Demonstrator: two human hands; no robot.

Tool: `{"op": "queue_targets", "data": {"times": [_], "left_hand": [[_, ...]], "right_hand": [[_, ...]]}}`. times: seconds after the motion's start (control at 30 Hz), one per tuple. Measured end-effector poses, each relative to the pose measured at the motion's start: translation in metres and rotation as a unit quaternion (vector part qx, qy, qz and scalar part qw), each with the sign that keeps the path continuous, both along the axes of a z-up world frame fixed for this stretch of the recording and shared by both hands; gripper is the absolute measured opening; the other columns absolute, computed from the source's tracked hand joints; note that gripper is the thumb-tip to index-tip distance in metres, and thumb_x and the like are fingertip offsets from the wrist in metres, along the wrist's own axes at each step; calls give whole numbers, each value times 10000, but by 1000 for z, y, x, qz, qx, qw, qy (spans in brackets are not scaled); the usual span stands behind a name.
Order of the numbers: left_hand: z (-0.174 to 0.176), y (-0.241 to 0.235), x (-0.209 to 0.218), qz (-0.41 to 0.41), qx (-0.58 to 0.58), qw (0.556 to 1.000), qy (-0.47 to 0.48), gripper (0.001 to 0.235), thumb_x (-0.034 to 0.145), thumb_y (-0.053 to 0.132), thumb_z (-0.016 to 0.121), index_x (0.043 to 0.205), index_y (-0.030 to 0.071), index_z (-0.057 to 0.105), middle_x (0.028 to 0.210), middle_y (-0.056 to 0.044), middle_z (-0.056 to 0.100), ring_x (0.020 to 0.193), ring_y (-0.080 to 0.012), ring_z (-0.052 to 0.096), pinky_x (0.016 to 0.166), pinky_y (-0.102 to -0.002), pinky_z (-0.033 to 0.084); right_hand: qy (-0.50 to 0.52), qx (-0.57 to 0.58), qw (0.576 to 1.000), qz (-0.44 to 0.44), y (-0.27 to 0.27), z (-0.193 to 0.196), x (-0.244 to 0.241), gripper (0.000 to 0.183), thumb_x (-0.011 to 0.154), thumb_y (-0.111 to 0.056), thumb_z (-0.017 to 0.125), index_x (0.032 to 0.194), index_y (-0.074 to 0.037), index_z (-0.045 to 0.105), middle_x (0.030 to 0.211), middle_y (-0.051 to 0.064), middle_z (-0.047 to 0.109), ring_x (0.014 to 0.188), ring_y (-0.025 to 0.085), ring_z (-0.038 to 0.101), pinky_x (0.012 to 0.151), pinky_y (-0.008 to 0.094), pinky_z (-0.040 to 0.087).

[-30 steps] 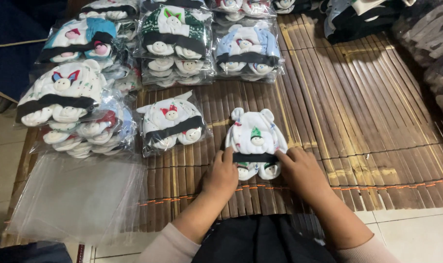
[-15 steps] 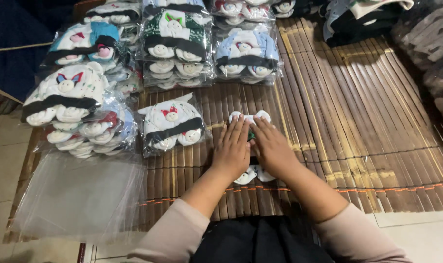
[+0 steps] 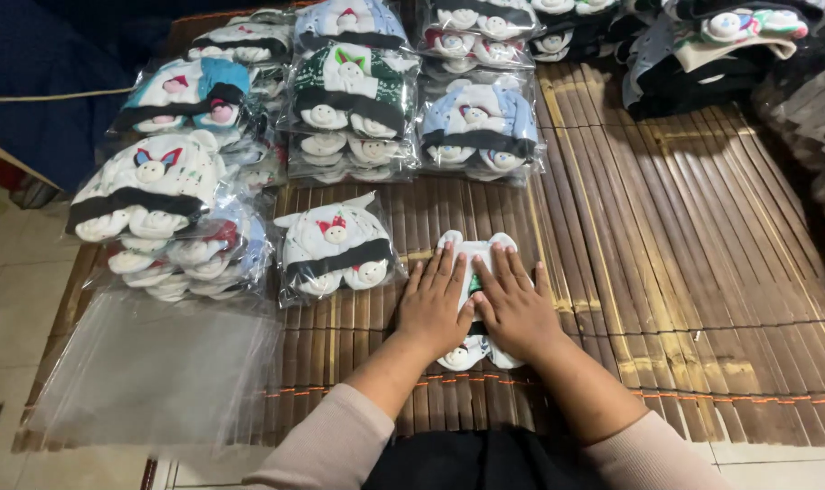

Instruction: Packaging small fabric items into individual plastic bags

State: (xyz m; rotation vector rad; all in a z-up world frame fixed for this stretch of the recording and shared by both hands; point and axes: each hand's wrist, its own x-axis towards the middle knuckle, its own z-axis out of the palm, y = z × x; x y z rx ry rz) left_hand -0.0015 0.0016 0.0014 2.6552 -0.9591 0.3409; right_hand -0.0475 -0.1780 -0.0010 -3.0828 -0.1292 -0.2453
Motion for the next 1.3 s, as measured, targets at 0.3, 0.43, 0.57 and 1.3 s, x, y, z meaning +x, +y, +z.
{"op": "queue_targets", "data": {"times": [0.3, 0.43, 0.57, 1.3], "left_hand": [[-5, -1, -8, 75, -39, 996, -19, 834, 967, 529, 458, 1597, 8, 291, 1612, -271, 329, 1502, -404, 330, 1204, -540, 256], [-8, -9, -24, 188, -16, 982, 4, 833, 985, 613, 410, 1541, -6, 370, 1488, -222, 473, 1441, -363, 412, 1142, -539, 333], [8, -9, -33, 250, 22, 967, 37, 763, 913, 566, 548, 1417, -3, 497, 1121, -150, 592, 1052, -329, 565, 912, -526, 449], [65, -30, -46, 121, -195, 943, 242, 452, 946, 243, 628, 1327, 74, 450, 1208, -218, 539, 1080, -442, 644, 823, -502, 585]], "right_hand": [[-109, 139, 984, 1, -10, 5, 3, 639, 1046, -461, 501, 1481, 6, 486, 1559, 324, 409, 1438, 497, 400, 1153, 558, 365], [-182, -32, 970, -157, -15, 3, -7, 810, 905, -782, 465, 1435, -187, 610, 1118, 108, 671, 1042, 340, 630, 670, 460, 548], [-70, -4, 979, -189, -4, 41, -28, 674, 845, -804, 558, 864, -143, 690, 928, 88, 634, 936, 339, 639, 644, 444, 542], [-17, 171, 980, -105, 11, 36, -26, 485, 905, -277, 683, 1292, -116, 440, 1140, 113, 473, 917, 433, 710, 709, 507, 653]]}}
